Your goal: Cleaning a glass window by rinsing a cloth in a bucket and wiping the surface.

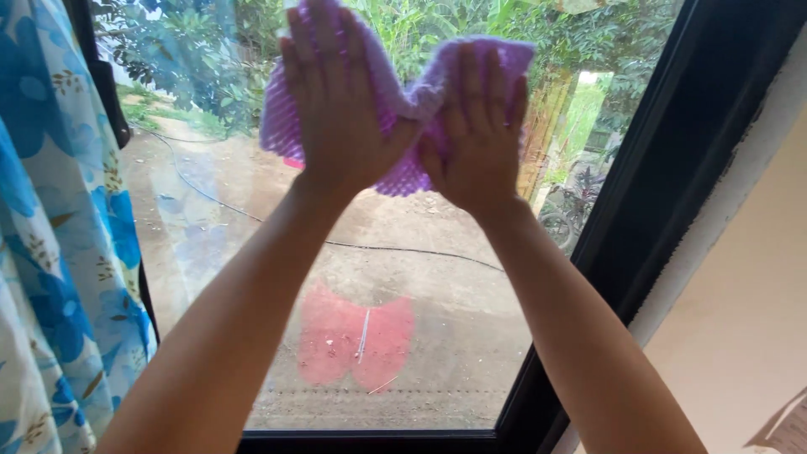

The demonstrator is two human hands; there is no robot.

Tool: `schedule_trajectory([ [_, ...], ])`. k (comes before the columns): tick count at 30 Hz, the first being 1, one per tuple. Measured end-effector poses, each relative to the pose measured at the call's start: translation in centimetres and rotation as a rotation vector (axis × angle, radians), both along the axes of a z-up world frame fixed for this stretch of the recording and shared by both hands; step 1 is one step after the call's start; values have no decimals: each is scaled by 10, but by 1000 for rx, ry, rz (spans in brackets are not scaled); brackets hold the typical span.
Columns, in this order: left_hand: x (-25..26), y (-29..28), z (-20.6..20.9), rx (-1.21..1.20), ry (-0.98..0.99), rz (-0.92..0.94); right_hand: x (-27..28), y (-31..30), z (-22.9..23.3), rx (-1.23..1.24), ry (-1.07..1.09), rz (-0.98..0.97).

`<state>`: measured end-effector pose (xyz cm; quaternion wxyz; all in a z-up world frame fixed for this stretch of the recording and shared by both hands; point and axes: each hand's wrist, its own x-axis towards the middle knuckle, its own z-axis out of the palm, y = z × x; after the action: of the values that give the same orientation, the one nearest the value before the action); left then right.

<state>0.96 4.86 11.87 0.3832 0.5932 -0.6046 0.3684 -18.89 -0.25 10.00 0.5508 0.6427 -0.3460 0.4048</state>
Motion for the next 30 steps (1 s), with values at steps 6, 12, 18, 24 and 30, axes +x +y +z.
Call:
schedule_trajectory([
  [6, -68, -16, 4, -163, 16, -238, -83, 14, -17, 12, -149, -10],
  [12, -65, -39, 6, -399, -52, -447, -86, 4, -11, -33, -179, 23],
  [18, 17, -32, 30, -273, 28, -228, -17, -12, 24, -100, -90, -27],
  [24, 100, -56, -15, -503, 130, -180, 83, -15, 25, -108, -1, 141],
  [30, 93, -70, -9, -522, 142, -181, 86, 2, 39, -194, 161, 32],
])
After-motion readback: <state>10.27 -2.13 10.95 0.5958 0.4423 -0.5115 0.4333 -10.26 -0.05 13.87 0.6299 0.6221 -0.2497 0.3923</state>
